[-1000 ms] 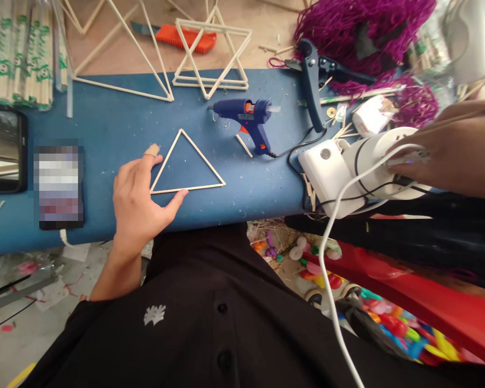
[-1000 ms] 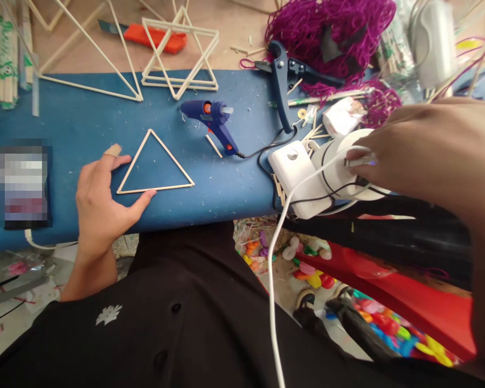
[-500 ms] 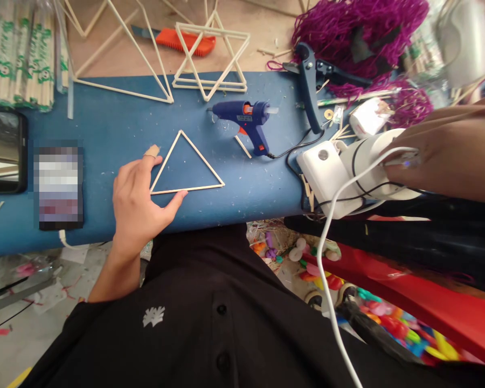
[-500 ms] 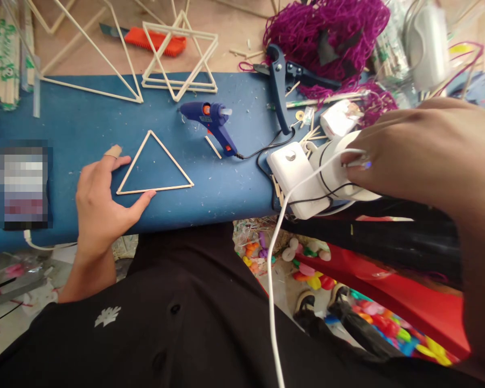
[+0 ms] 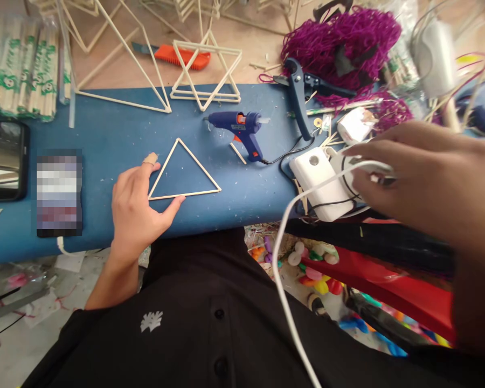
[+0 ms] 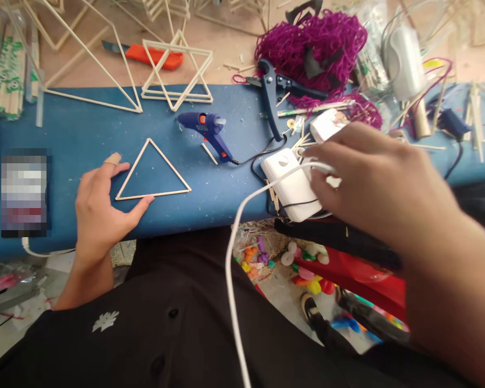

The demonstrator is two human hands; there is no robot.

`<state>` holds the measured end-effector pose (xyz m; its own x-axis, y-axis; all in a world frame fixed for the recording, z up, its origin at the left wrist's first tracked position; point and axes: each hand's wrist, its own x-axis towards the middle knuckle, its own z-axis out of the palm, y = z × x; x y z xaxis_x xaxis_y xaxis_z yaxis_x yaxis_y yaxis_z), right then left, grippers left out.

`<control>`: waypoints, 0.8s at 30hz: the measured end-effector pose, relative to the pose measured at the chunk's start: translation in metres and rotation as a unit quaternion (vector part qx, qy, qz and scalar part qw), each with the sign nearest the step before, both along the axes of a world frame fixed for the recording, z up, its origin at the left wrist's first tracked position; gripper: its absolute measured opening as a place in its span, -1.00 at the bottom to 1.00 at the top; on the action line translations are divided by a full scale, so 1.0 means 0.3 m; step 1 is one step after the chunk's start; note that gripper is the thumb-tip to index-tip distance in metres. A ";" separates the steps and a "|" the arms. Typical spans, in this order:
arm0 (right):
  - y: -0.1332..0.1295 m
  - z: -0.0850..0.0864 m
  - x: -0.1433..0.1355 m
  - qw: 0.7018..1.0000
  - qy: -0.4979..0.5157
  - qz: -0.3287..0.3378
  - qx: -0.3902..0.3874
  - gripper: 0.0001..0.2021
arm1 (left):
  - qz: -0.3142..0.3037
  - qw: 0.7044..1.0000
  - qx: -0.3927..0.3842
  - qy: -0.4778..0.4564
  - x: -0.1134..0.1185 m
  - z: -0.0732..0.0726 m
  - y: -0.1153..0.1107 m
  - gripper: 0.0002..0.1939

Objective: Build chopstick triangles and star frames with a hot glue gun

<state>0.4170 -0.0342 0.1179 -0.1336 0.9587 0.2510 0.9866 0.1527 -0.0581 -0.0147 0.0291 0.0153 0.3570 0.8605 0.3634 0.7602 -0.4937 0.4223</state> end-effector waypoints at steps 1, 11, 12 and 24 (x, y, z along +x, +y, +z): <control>-0.017 -0.007 -0.036 0.999 -0.007 0.032 0.001 -0.78 | -0.001 1.000 0.002 -0.001 0.000 0.000 0.000 -0.11; -0.040 -0.212 -0.186 0.992 0.016 -0.118 -0.035 -0.76 | -0.004 0.999 0.024 -0.037 -0.003 -0.002 0.001 -0.12; -0.027 -0.218 -0.193 0.988 0.016 -0.146 -0.049 -0.71 | -0.004 0.999 0.035 -0.039 -0.003 -0.004 0.003 -0.13; 0.009 -0.181 -0.184 0.967 0.029 -0.235 -0.097 -0.64 | -0.008 0.989 0.130 -0.077 -0.003 -0.023 0.024 -0.24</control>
<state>0.3619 -0.0315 0.0636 0.3371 0.9399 0.0536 0.9386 -0.3311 -0.0969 -0.0157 0.0362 0.0086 0.2938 0.7256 0.6222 0.6882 -0.6123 0.3892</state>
